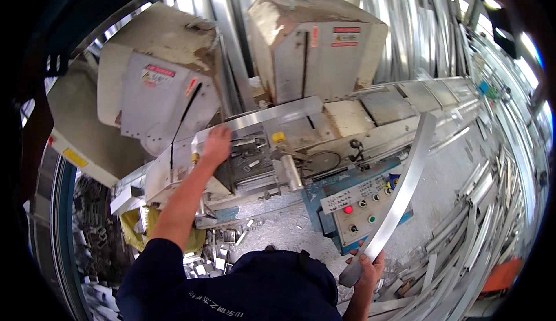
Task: The person operates a metal cutting saw to cut long aluminum profiles into shorter pieces. They measure and position the profiles, activate the saw, and then stack the cut pieces on the floor.
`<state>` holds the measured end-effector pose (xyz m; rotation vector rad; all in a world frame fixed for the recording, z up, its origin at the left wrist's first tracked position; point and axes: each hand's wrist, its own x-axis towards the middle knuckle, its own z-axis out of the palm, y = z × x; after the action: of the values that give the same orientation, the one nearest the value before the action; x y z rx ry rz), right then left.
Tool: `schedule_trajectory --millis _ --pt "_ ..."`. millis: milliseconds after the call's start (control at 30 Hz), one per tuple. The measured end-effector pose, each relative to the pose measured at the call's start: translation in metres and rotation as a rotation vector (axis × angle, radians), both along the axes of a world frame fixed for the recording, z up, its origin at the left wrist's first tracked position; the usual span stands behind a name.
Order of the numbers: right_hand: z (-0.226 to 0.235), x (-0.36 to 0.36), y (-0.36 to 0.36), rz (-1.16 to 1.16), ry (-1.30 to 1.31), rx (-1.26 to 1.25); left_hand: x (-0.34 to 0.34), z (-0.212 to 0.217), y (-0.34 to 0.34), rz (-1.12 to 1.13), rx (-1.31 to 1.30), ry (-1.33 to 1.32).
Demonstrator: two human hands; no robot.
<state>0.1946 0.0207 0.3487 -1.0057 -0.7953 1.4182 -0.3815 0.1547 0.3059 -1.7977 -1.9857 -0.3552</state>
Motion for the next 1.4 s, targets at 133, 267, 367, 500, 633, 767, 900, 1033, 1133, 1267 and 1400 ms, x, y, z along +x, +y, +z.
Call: schedule_trajectory --millis 133,267,367,500,633,767,900,1033,1133,1267,1400 --pt "-0.003 -0.018 0.005 0.096 0.013 -0.013 0.034 0.011 0.03 0.043 -0.083 0.03" --pt "0.001 -0.023 0.01 0.14 0.049 -0.077 0.033 0.0 0.05 0.123 -0.167 0.088" --pt "0.007 -0.041 0.029 0.209 -0.006 -0.109 0.024 0.005 0.05 0.092 -0.272 0.067" --pt "0.031 -0.111 0.056 0.262 0.003 -0.11 0.059 0.06 0.023 0.034 -0.25 -0.203" --pt "-0.001 -0.221 0.069 0.305 -0.121 0.206 0.139 0.1 0.015 -0.349 -0.484 -1.061" --pt "-0.013 -0.308 0.055 0.503 -0.185 0.437 0.165 0.119 0.018 -0.206 -0.521 -0.795" --pt "-0.04 -0.316 0.049 0.806 -0.582 0.748 0.041 0.103 0.012 -0.229 -0.367 -0.703" --pt "-0.066 -0.31 0.047 0.977 -0.651 0.524 -0.017 0.114 -0.002 -0.03 -0.382 -0.478" --pt "-0.061 -0.319 0.052 1.047 -0.688 0.275 -0.052 0.085 -0.005 -0.01 -0.123 -0.151" --pt "-0.086 -0.318 0.065 0.993 -0.697 0.294 -0.031 0.05 0.015 0.076 -0.011 -0.1" --pt "-0.091 -0.321 0.053 1.098 -0.701 0.227 -0.024 0.055 0.02 0.004 0.098 -0.129"
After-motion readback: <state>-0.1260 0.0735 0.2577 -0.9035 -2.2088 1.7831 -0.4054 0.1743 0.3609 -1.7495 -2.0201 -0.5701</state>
